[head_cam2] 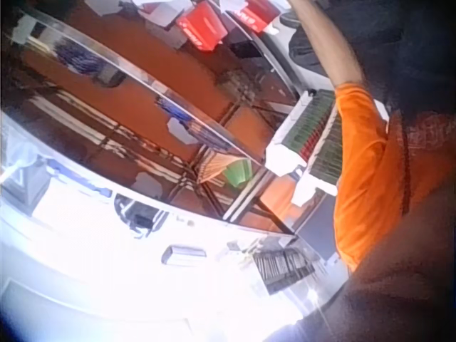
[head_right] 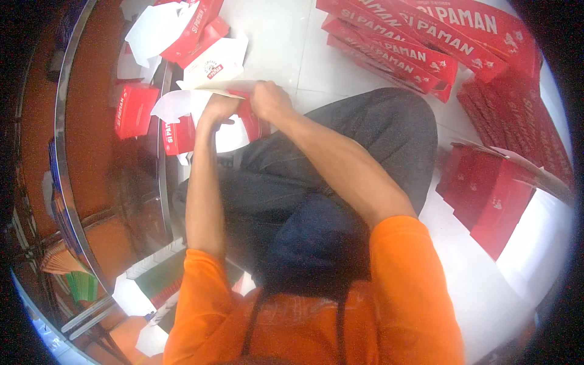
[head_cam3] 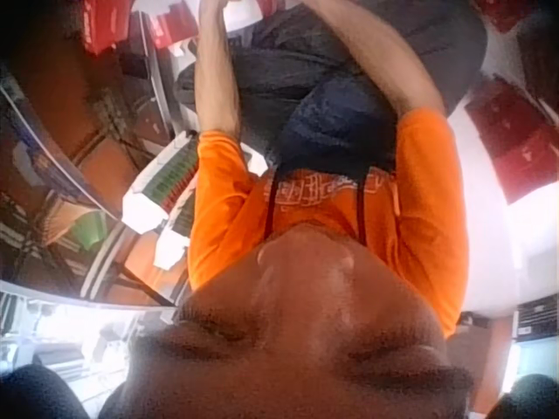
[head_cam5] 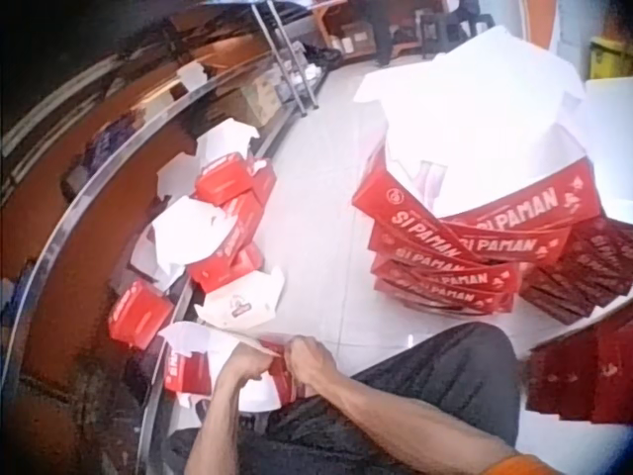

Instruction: The person sits on the floor and assembles red and white cardboard boxes by folding the flat pieces into shape. They handle the boxes one at a time, folding the sides and tucking the flaps to form the container structure. The assembled boxes are placed into a growing stack on the floor.

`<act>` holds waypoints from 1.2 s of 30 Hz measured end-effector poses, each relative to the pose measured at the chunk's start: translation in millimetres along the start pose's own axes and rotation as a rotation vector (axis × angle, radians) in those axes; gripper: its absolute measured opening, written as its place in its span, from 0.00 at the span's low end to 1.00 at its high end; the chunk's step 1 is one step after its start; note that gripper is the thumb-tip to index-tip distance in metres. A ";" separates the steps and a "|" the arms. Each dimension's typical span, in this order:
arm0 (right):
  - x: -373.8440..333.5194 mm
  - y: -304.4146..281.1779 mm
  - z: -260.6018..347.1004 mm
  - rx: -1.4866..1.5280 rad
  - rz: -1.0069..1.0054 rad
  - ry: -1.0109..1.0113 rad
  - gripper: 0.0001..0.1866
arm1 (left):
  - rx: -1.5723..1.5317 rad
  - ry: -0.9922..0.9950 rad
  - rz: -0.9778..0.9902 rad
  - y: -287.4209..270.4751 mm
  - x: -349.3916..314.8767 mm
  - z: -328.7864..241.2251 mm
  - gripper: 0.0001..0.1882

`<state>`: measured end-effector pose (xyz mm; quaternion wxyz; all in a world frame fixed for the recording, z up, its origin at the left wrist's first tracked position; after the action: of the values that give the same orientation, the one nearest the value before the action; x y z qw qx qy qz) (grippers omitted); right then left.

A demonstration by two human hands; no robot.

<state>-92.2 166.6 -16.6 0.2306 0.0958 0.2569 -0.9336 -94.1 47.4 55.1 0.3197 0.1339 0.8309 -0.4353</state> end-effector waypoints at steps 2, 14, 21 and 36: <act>-0.6 0.7 1.6 -0.005 0.003 0.005 0.14 | 0.006 -0.007 0.019 -0.7 0.3 2.8 0.18; -0.2 3.3 -0.3 -0.043 -0.031 -0.047 0.12 | -0.025 -0.063 0.075 -1.4 10.1 5.1 0.22; -2.2 0.1 2.8 -0.100 -0.026 -0.038 0.14 | -0.014 -0.123 0.127 0.5 3.3 -11.5 0.21; -8.9 -6.4 11.0 -0.151 0.055 -0.008 0.17 | 0.100 -0.098 0.046 7.1 14.5 -6.3 0.16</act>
<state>-88.1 169.1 -1.8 0.2635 0.0815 0.3230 -0.9053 -104.2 55.8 43.8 0.3627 0.1472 0.7881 -0.4750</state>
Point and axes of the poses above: each hand's wrist, its own x-axis towards the middle knuckle, its own y-axis out of the palm, z = x × y, the point moved 3 cm from there along x, towards the middle knuckle, and after that the axes turned 11 degrees about z, right-handed, at the moved point
